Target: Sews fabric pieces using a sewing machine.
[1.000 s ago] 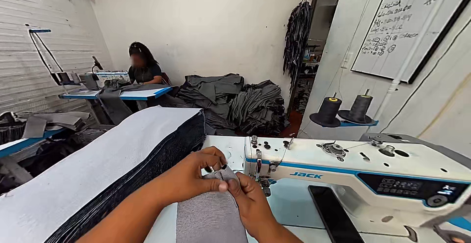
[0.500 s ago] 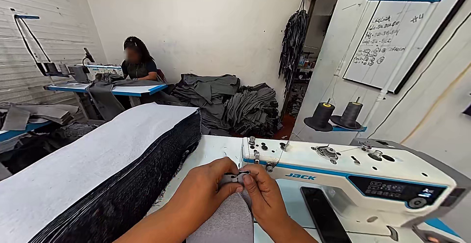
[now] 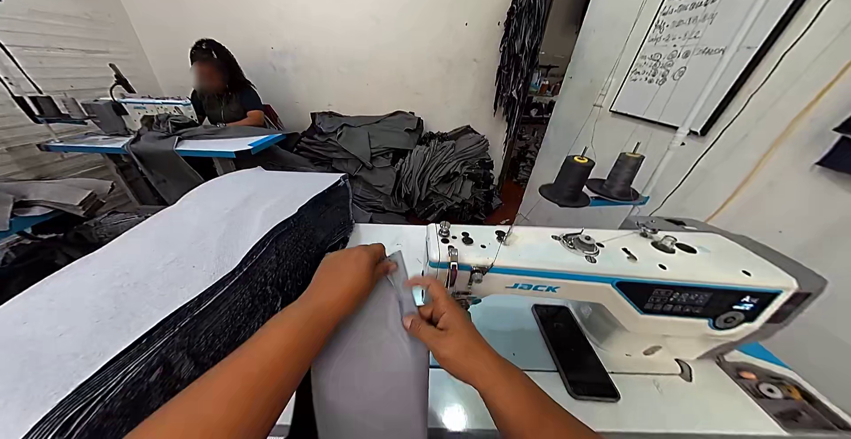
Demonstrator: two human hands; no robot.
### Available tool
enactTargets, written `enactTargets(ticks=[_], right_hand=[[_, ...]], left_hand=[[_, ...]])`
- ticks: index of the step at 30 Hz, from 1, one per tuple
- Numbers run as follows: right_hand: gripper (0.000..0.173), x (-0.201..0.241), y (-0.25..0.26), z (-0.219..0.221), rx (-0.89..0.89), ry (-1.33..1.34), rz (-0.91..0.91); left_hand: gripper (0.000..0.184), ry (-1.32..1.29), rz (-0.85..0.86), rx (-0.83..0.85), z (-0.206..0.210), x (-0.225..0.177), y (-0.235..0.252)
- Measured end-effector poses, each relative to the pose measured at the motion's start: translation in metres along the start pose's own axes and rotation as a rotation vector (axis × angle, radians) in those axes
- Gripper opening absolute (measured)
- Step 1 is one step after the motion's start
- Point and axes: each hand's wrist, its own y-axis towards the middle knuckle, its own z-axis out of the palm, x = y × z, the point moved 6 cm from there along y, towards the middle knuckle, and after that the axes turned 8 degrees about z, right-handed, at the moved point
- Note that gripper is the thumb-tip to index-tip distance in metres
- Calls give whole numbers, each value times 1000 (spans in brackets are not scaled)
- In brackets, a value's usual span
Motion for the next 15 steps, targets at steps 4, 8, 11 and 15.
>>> enactTargets(ticks=[4,8,11,15], right_hand=[[23,-107,-45,55,348,134,390],[29,-129,-73,41,477,-417,415],[37,-118,-48,-2,98,-774,246],[80,-139,-10,-23,103,-896,278]], left_hand=[[47,-19,-158,425,113,38,20],[42,-253,-158,352,181,19,7],[36,-341,-144,238,191,9,16],[34,-326,-42,179,198,11,33]])
